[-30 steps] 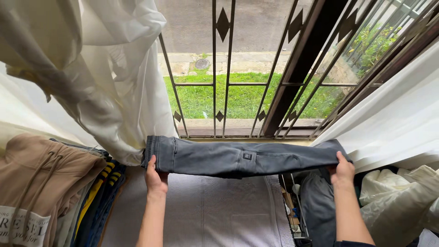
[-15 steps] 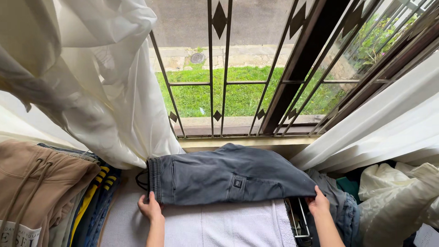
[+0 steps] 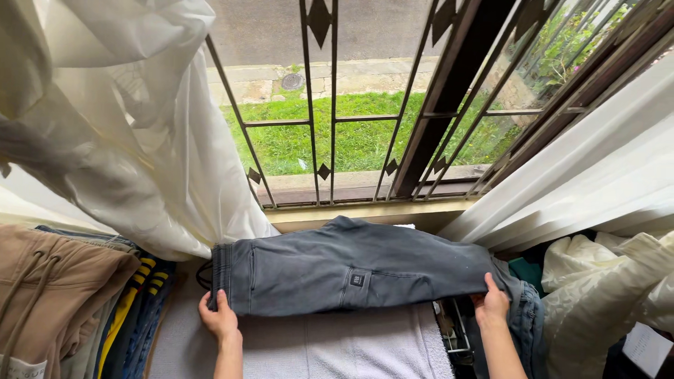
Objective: The person folds two pairs of trousers by hand on a white surface, smoothing each garment before folding and placing them onto a stack of folded clothes.
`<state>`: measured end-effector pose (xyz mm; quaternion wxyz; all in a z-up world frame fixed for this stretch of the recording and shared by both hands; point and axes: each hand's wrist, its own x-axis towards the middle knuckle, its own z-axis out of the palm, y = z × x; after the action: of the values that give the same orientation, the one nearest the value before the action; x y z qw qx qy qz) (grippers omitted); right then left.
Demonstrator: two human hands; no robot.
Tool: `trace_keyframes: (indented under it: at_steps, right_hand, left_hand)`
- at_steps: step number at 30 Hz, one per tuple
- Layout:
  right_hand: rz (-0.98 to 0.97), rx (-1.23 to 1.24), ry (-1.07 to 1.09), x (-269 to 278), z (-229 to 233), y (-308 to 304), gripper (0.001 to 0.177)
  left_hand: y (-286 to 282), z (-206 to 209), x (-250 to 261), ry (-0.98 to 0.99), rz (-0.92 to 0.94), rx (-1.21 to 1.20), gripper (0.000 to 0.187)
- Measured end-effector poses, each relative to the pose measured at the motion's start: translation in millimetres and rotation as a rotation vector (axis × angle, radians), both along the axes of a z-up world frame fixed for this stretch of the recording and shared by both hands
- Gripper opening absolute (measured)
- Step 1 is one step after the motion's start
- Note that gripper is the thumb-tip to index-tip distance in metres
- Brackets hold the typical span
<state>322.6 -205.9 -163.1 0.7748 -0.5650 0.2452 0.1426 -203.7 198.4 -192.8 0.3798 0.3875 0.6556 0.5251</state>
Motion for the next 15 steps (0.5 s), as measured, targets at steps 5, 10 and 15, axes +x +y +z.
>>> trace_keyframes:
  at_steps: [5, 10, 15]
  right_hand:
    - [0.010, 0.046, 0.248, 14.2, -89.6, -34.1, 0.024]
    - [-0.002, 0.098, 0.462, 16.6, -115.5, -44.3, 0.029]
    - [-0.123, 0.110, 0.719, 9.2, -106.5, -33.0, 0.045]
  left_hand:
    - [-10.6, -14.8, -8.9, 0.070, -0.034, -0.068, 0.039]
    - [-13.4, -20.8, -10.2, 0.150, -0.044, -0.084, 0.045]
    - [-24.0, -6.1, -7.6, 0.108, 0.000, -0.233, 0.058]
